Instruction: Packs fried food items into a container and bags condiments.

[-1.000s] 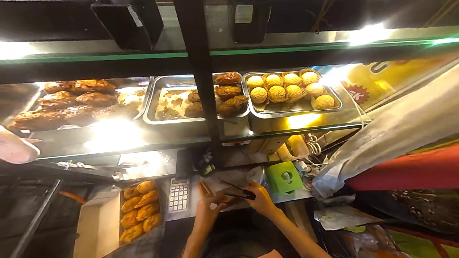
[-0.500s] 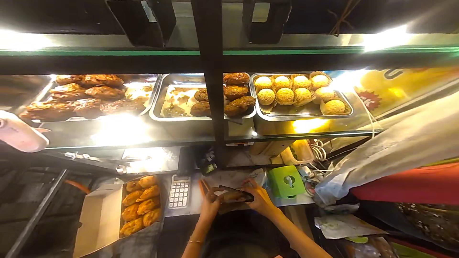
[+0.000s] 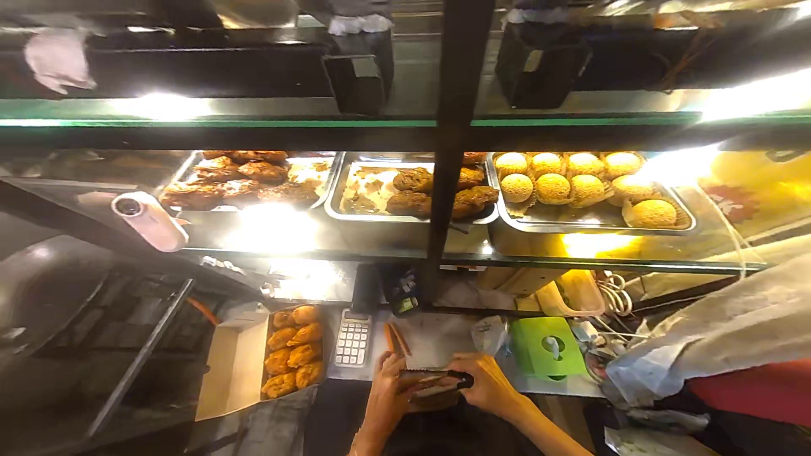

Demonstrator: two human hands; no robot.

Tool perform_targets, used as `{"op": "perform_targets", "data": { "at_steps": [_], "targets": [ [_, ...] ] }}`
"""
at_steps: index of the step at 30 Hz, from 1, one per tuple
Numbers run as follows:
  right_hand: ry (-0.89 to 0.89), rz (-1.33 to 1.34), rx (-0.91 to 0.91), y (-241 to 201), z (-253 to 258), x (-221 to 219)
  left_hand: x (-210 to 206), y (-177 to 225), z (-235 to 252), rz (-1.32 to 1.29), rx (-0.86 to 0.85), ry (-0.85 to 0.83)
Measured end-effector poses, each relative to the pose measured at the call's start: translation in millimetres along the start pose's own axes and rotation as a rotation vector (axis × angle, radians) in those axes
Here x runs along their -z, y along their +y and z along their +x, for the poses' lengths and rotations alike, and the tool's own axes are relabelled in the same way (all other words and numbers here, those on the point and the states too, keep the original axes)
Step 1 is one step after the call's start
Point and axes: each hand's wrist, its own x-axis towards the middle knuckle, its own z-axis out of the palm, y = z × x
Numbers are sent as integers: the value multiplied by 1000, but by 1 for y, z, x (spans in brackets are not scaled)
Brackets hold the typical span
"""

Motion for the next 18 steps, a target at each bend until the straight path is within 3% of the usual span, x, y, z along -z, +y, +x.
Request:
{"op": "perform_targets", "data": {
  "at_steps": [4, 6, 9, 12, 14, 18],
  "targets": [
    [47, 92, 107, -45, 39, -11, 64, -15, -7, 28, -80, 170],
    [77, 171, 125, -64, 60, -21, 99, -21, -6, -8, -68, 152],
    [263, 227, 127, -84, 87, -44, 145, -33, 8, -75, -17, 85],
    [577, 292, 28, -96, 95, -51, 181, -59, 33, -147, 44, 17],
    [777, 196, -107, -88, 86, -39, 202, -94, 55, -165, 74, 27],
    [880, 55, -273, -81, 47, -30, 220, -151, 106, -124, 126, -82]
  ]
}}
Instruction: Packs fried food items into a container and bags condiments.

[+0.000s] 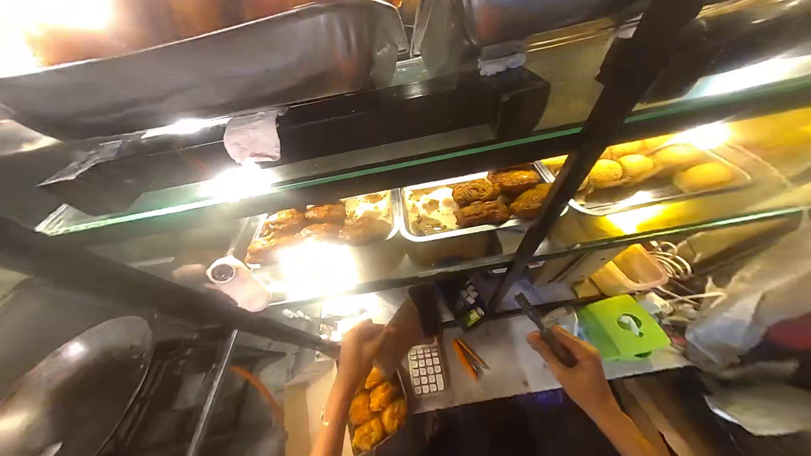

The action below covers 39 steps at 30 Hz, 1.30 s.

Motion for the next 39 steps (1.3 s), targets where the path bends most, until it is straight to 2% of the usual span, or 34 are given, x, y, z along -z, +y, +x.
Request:
{"op": "perform_targets", "data": {
  "at_steps": [3, 7, 9, 11, 13, 14, 16, 17, 19, 22, 25, 28, 31, 34, 39],
  "targets": [
    [22, -18, -93, -11, -29, 4, 4, -34, 42, 50, -31, -149],
    [128, -65, -169, -24, -77, -8, 22, -69, 85, 269, 203, -364],
    [182, -111, -228, -30, -100, -17, 30, -74, 92, 334, 227, -364],
    [201, -144, -297, -32, -118, -22, 28, -62, 94, 448, 187, -344],
    [188, -152, -349, -31, -131, -24, 7, -40, 88, 516, 85, -313],
    [183, -151, -359, -30, -133, -26, -12, -25, 82, 502, 5, -273],
    [177, -136, -357, -30, -130, -33, -62, 5, 75, 400, -284, -182],
    [178, -117, -340, -30, -126, -37, -88, 20, 77, 339, -394, -189],
    [165, -82, -283, -31, -114, -42, -134, 50, 86, 338, -386, -349],
    [148, -63, -219, -35, -97, -47, -174, 62, 104, 520, -275, -570],
    [169, -61, -218, -36, -91, -41, -175, 64, 116, 570, -242, -668],
    [175, -56, -298, -34, -101, -35, -163, 66, 121, 562, -224, -731],
    [132, -50, -353, -35, -107, -28, -164, 74, 127, 671, -227, -780],
    [100, -36, -381, -37, -106, -26, -171, 85, 126, 791, -259, -823],
    [104, -19, -344, -33, -103, -21, -168, 95, 129, 847, -337, -841]
  ]
}}
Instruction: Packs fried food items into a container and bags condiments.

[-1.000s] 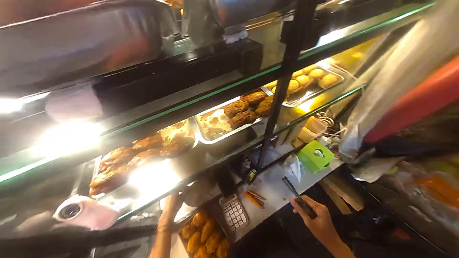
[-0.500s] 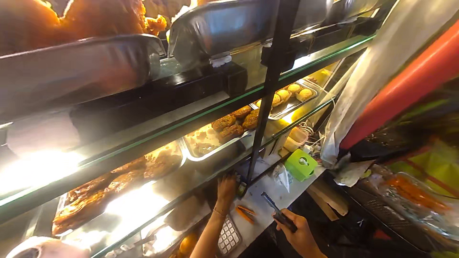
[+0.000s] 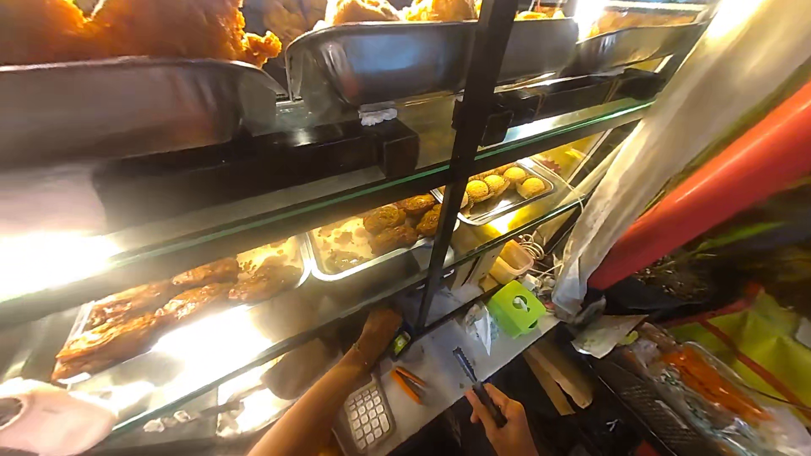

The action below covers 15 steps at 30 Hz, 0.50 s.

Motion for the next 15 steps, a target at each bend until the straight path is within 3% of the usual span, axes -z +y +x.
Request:
{"op": "perform_targets", "data": {
  "at_steps": [7, 15],
  "targets": [
    [29, 50, 30, 11, -3, 9, 12, -6, -19, -112, 65, -109],
    [-5, 80, 15, 13, 1, 18, 22, -7, -19, -263, 115, -36]
  ]
}}
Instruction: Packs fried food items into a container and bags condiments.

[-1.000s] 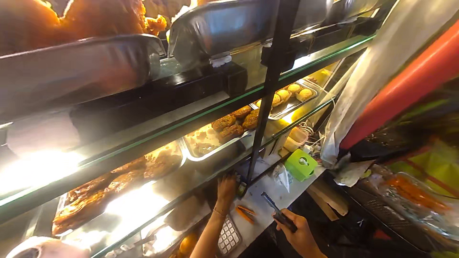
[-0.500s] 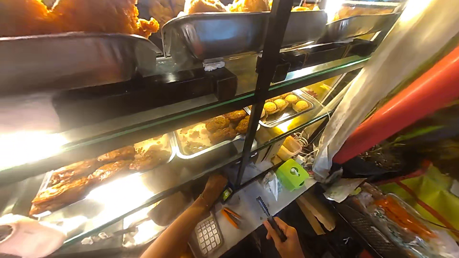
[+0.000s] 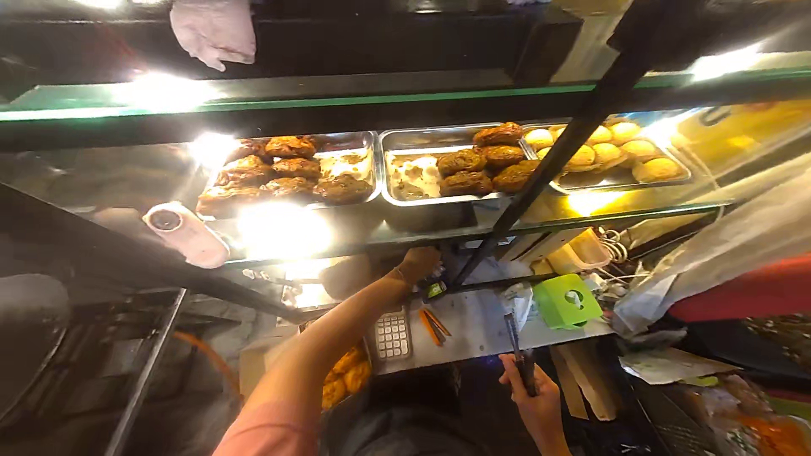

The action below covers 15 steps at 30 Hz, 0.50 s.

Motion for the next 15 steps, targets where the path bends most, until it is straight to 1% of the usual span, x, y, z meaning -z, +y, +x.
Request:
{"op": "perform_targets", "data": {
  "at_steps": [4, 7, 9, 11, 13, 15],
  "targets": [
    [17, -4, -4, -2, 2, 6, -17, -22, 10, -119, 8, 226],
    [31, -10, -13, 3, -1, 11, -21, -34, 11, -131, 16, 257],
    [30, -8, -23, 6, -5, 13, -34, -45, 18, -149, 9, 334],
    [18, -21, -38, 6, -8, 13, -29, -41, 7, -206, 62, 366],
    [2, -22, -54, 6, -10, 13, -18, -32, -16, -292, 127, 380],
    [-13, -28, -47, 6, -10, 12, -26, -36, -19, -399, 176, 519]
  ]
}}
